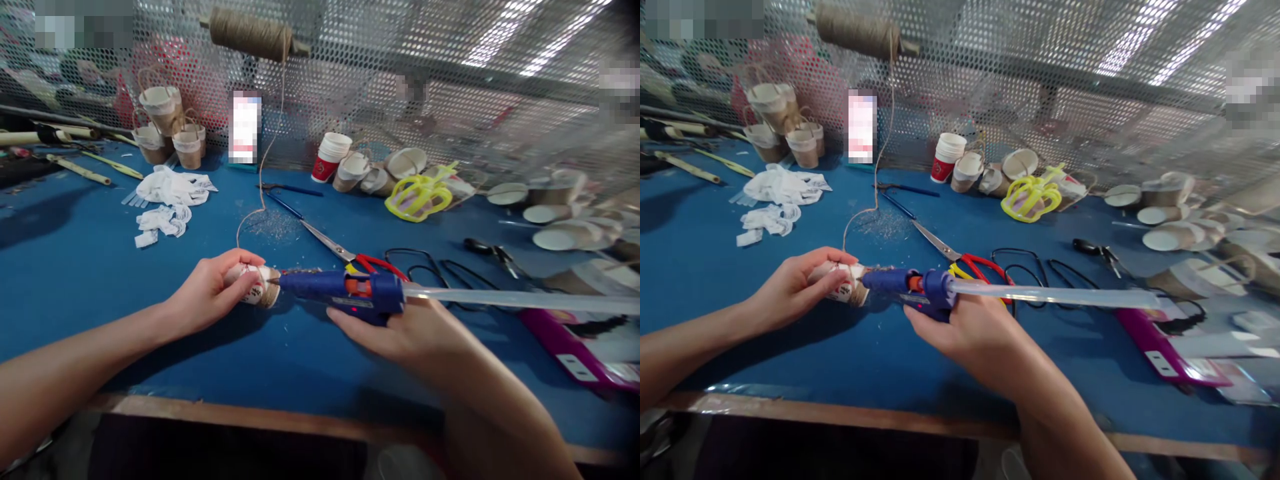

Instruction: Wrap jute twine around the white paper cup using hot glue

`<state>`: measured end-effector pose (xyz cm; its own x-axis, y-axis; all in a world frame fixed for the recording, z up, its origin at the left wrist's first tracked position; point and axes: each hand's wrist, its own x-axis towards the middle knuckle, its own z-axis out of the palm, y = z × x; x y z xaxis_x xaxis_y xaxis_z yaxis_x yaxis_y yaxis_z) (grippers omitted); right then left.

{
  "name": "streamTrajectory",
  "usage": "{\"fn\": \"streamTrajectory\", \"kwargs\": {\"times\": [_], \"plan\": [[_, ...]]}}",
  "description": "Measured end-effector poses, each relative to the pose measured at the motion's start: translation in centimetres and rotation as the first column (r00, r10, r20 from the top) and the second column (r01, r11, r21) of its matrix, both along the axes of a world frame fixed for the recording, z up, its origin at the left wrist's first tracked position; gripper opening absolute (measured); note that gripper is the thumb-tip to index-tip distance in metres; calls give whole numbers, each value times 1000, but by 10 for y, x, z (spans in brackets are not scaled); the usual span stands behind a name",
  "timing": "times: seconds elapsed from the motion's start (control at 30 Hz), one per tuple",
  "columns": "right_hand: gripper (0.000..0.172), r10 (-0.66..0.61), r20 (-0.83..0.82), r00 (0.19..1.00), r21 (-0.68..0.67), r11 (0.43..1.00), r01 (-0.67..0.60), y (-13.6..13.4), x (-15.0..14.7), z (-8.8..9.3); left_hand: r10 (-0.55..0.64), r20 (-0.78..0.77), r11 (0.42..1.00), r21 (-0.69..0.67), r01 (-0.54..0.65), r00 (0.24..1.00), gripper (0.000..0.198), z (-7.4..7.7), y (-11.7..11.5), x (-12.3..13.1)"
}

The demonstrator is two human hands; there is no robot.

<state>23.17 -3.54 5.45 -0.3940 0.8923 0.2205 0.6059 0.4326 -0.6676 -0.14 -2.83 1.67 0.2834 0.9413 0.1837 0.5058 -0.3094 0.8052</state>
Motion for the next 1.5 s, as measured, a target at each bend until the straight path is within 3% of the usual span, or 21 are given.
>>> {"fn": "streamTrajectory", "kwargs": {"times": [0.2, 0.33, 0.6, 0.73, 0.87, 1.07, 1.3, 1.5], "plan": [[20, 165, 287, 943, 164, 962, -219, 2, 5, 11, 22, -44, 999, -29, -24, 999, 32, 3, 0, 1], [28, 160, 377, 912, 327, 899, -292, 3, 7, 14, 27, -46, 999, -17, -28, 999, 31, 3, -1, 2], [30, 180, 315, 932, 266, 926, -268, -1, 1, 17, 24, -54, 1000, -9, -25, 998, 31, 1, 0, 1], [22, 152, 207, 967, 122, 976, -180, 0, 0, 17, 25, -30, 999, 36, -24, 999, 27, 1, -1, 2], [19, 119, 190, 975, 24, 992, -125, 1, 1, 15, 21, -23, 998, 61, -19, 1000, 27, 0, -3, 3], [14, 142, 248, 958, 141, 973, -181, 3, 7, 10, 21, -35, 998, 53, -19, 999, 26, 0, -3, 2], [23, 56, 301, 952, 207, 971, -122, -1, -4, 18, 17, -40, 998, 55, -15, 999, 25, 0, -4, 1], [24, 132, 382, 915, 280, 927, -251, 2, 7, 13, 9, -30, 998, 63, -8, 1000, 23, 0, -3, 2]]}}
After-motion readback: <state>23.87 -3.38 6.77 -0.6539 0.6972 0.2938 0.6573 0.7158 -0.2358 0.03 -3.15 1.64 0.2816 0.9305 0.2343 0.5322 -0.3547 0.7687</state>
